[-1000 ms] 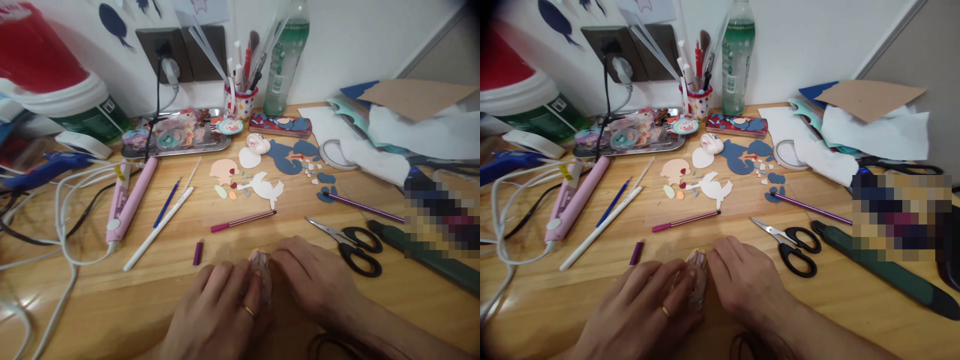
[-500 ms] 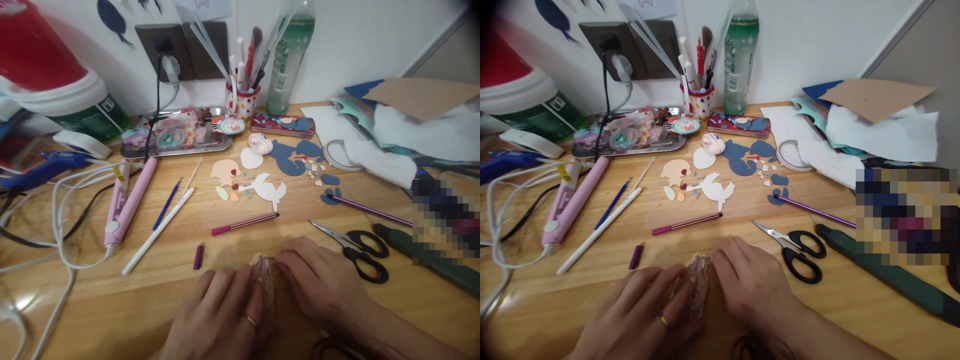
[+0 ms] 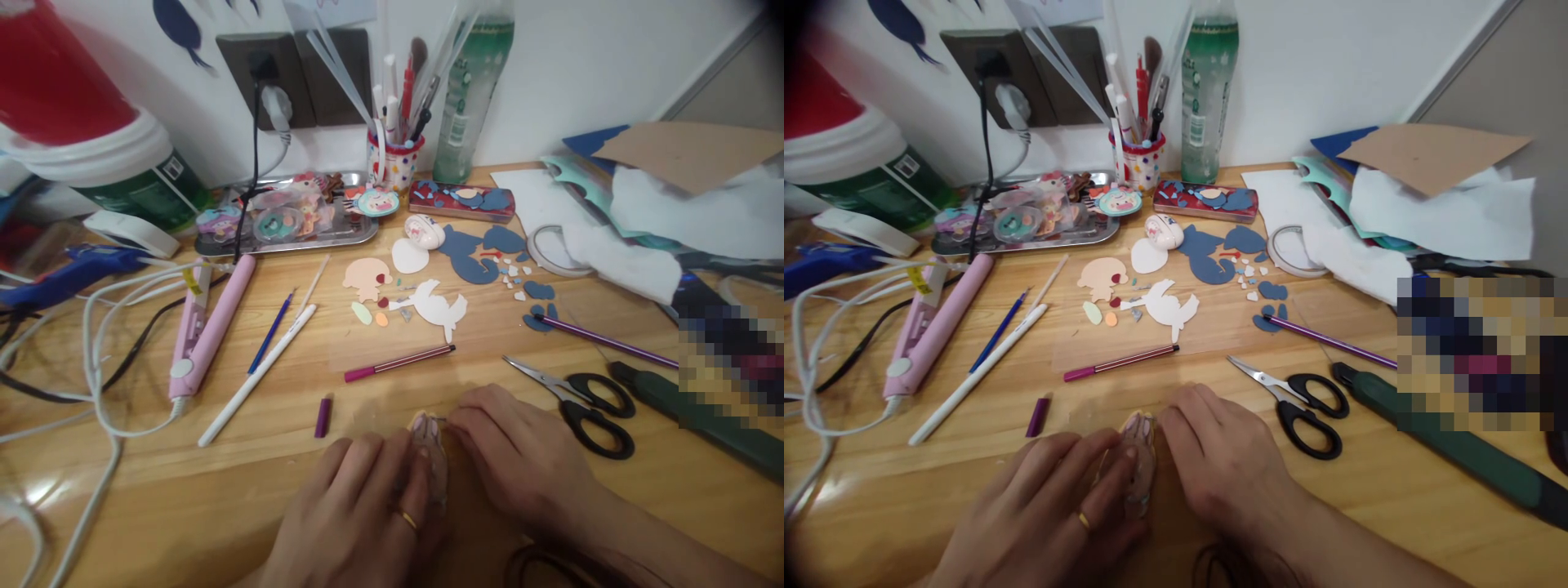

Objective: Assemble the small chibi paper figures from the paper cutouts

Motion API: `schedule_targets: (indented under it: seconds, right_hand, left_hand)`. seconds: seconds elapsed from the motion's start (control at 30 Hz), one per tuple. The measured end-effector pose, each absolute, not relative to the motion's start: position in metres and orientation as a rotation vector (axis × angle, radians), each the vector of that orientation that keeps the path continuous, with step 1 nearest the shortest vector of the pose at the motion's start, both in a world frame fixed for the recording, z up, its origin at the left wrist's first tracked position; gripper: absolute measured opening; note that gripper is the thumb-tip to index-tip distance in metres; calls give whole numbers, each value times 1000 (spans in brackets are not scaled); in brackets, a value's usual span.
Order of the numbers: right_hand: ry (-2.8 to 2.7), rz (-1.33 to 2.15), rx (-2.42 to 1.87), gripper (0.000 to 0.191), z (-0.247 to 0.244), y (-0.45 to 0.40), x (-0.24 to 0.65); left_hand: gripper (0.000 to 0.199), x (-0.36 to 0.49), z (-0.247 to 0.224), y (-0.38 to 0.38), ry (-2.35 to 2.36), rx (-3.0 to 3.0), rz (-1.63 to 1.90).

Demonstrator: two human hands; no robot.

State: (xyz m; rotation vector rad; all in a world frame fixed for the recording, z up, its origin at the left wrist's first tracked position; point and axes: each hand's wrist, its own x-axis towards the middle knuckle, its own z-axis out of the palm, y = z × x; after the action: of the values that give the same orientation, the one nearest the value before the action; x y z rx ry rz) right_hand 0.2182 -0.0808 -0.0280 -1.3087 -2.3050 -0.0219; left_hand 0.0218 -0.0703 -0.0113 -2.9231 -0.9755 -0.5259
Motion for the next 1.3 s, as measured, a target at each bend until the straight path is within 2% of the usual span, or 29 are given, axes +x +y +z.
schedule_targets:
  seconds: [0.3, 0.67, 0.8, 1.3]
  right_hand:
    - [-2319, -42, -1244, 25, -22, -77, 215]
    - [-2279, 40, -1413, 17, -25, -75, 215]
    - [-2311, 160, -1388, 19, -22, -70, 213]
    - [-2346, 148, -1313, 18, -25, -72, 215]
  left_hand:
    - [25, 21, -14, -74, -1006, -2909, -519]
    - [28, 21, -11, -72, -988, -2923, -531]
    - [28, 20, -11, -73, -991, -2922, -495]
    - [27, 19, -13, -72, -930, -2941, -437]
